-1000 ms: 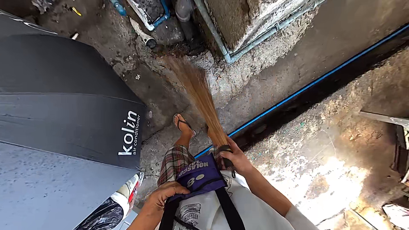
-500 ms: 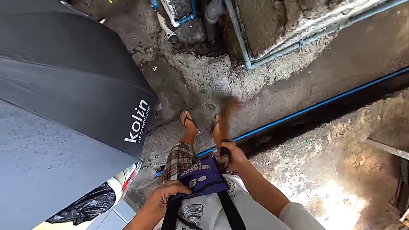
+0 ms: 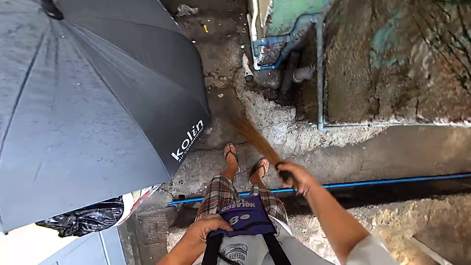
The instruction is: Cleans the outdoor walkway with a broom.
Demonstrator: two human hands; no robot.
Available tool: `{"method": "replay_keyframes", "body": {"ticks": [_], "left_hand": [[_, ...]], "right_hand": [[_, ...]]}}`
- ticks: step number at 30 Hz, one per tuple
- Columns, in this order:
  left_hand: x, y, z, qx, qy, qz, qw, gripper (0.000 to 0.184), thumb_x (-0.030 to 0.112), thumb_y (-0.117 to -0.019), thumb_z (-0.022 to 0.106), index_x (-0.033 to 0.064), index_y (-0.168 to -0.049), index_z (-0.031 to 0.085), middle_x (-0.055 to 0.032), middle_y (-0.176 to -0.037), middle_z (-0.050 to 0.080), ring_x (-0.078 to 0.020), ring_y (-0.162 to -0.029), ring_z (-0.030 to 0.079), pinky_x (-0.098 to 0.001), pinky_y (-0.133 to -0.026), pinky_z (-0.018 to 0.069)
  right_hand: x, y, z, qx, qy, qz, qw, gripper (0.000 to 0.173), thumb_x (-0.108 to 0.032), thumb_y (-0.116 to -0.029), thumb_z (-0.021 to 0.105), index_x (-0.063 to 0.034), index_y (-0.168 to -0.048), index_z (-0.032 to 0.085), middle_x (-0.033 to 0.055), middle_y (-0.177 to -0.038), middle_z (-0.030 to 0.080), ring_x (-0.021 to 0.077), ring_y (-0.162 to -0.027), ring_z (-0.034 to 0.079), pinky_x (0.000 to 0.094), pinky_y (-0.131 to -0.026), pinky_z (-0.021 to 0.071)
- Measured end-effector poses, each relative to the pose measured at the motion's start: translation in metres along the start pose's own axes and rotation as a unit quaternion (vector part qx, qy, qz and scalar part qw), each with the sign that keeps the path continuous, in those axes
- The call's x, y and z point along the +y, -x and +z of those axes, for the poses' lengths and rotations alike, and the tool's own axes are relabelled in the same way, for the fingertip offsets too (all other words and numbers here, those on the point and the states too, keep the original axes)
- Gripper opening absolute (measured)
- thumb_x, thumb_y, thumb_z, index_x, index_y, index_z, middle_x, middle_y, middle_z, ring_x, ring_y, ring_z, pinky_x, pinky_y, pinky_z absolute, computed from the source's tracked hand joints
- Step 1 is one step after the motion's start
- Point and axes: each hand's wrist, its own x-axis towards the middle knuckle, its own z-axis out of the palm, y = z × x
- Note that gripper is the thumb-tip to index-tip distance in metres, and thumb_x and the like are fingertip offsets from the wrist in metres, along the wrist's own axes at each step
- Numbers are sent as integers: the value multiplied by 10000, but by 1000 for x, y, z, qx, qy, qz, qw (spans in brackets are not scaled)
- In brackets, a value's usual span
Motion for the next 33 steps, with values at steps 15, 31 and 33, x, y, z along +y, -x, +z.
{"method": "replay_keyframes", "body": {"ticks": [15, 31, 33], "left_hand": [[-9, 11, -96, 148, 36, -15, 988, 145, 198, -931, 715, 174, -1052, 792, 17, -1067, 745, -121, -1108, 656, -343, -1018, 519], [55, -43, -292, 218, -76, -116, 966, 449, 252, -941, 623, 174, -1383, 622, -3, -1446, 601, -175, -1341, 551, -474, -1120, 455], [60, -62, -328, 311, -244, -115, 911, 438, 271, -971, 589, 124, -1383, 617, -101, -1508, 534, -298, -1429, 466, -598, -1139, 398]], "right_hand": [[-103, -42, 112, 80, 161, -23, 983, 401, -229, -1046, 541, -71, -1411, 489, 129, -881, 648, 207, -617, 627, 352, -523, 552], [-235, -119, 212, 47, 109, -55, 991, 380, -300, -1072, 515, -72, -1377, 506, 132, -851, 644, 198, -616, 632, 317, -530, 553], [-281, -144, 194, 112, 118, -45, 986, 362, -367, -1031, 557, -53, -1210, 581, 95, -818, 644, 162, -585, 624, 283, -503, 541]]}}
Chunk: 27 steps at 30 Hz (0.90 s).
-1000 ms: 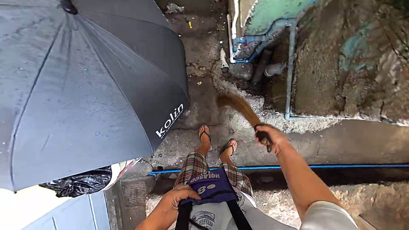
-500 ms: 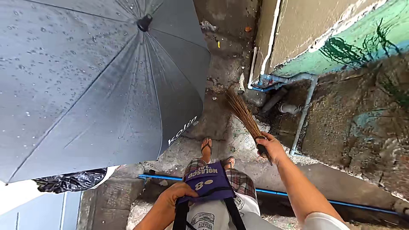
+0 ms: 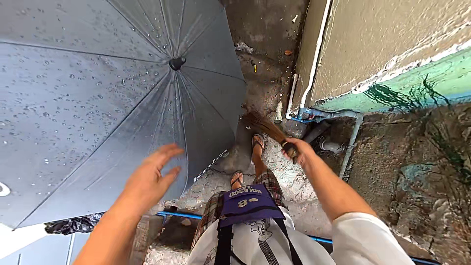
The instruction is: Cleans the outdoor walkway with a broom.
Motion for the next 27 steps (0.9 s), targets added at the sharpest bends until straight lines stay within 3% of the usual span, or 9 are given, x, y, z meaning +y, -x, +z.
{"method": "replay_keyframes", "body": {"ticks": [2, 5, 8, 11, 15, 18, 21, 23, 27], "left_hand": [[-3, -37, -13, 72, -119, 11, 990, 490, 255, -955, 613, 104, -1420, 586, -202, -1586, 412, -483, -1491, 296, -734, -1130, 287], [-5, -80, -19, 128, -209, -21, 969, 575, 245, -913, 680, 161, -1467, 551, -221, -1675, 223, -562, -1517, 121, -806, -1111, 173], [-11, -110, -11, 131, -232, -89, 960, 709, 266, -899, 742, 217, -1547, 457, -221, -1710, 49, -579, -1523, -3, -848, -1097, 76], [-21, -128, 4, 107, -216, -172, 955, 798, 312, -889, 767, 234, -1586, 386, -260, -1699, -30, -600, -1511, -44, -869, -1074, 59], [-29, -137, 7, 79, -241, -233, 939, 817, 321, -874, 793, 256, -1583, 391, -254, -1701, -38, -608, -1508, -30, -867, -1066, 101], [-28, -142, 5, 72, -247, -252, 933, 812, 304, -876, 796, 267, -1580, 394, -255, -1701, -7, -599, -1513, -10, -868, -1065, 104], [-23, -145, 8, 79, -236, -267, 931, 805, 285, -877, 790, 259, -1578, 396, -260, -1699, -4, -588, -1518, -20, -872, -1065, 68], [-21, -146, 9, 74, -236, -281, 927, 831, 286, -869, 799, 269, -1586, 380, -255, -1701, -14, -581, -1522, -29, -878, -1062, 47], [-16, -151, 8, 53, -247, -307, 917, 872, 318, -853, 813, 293, -1596, 357, -235, -1707, -29, -560, -1531, -38, -880, -1060, 47]], "right_hand": [[-29, -29, -23, 42, 69, -73, 994, 403, -306, -1018, 605, -95, -1358, 559, 151, -993, 643, 234, -707, 626, 394, -615, 557], [-45, -35, -27, 44, 160, -155, 974, 653, -251, -975, 670, -185, -1561, 391, 225, -1192, 651, 329, -848, 683, 526, -719, 589], [-64, -8, -12, -19, 102, -149, 983, 692, -215, -1028, 599, -187, -1623, 246, 197, -1087, 650, 269, -702, 674, 429, -588, 599], [-94, -3, -4, -83, 30, -35, 996, 541, -242, -1071, 538, -167, -1574, 352, 174, -965, 649, 247, -653, 651, 370, -546, 570], [-156, -49, -23, -21, 14, 51, 998, 349, -328, -1034, 564, -49, -1244, 575, 135, -861, 642, 208, -630, 634, 318, -548, 560], [-153, -75, -34, 17, 116, -99, 988, 511, -215, -1002, 624, -106, -1480, 477, 212, -1082, 652, 293, -779, 662, 465, -669, 582], [-146, -56, -17, 5, 147, -166, 975, 715, -175, -984, 661, -146, -1607, 310, 225, -1297, 626, 308, -1060, 671, 493, -900, 562], [-154, -45, -8, -36, 105, -141, 984, 637, -168, -1021, 617, -149, -1593, 336, 199, -1270, 631, 267, -1015, 668, 443, -866, 566], [-197, -62, -10, -55, 13, 37, 998, 357, -331, -1047, 542, -86, -1306, 562, 118, -855, 635, 181, -616, 618, 299, -538, 545]]}}
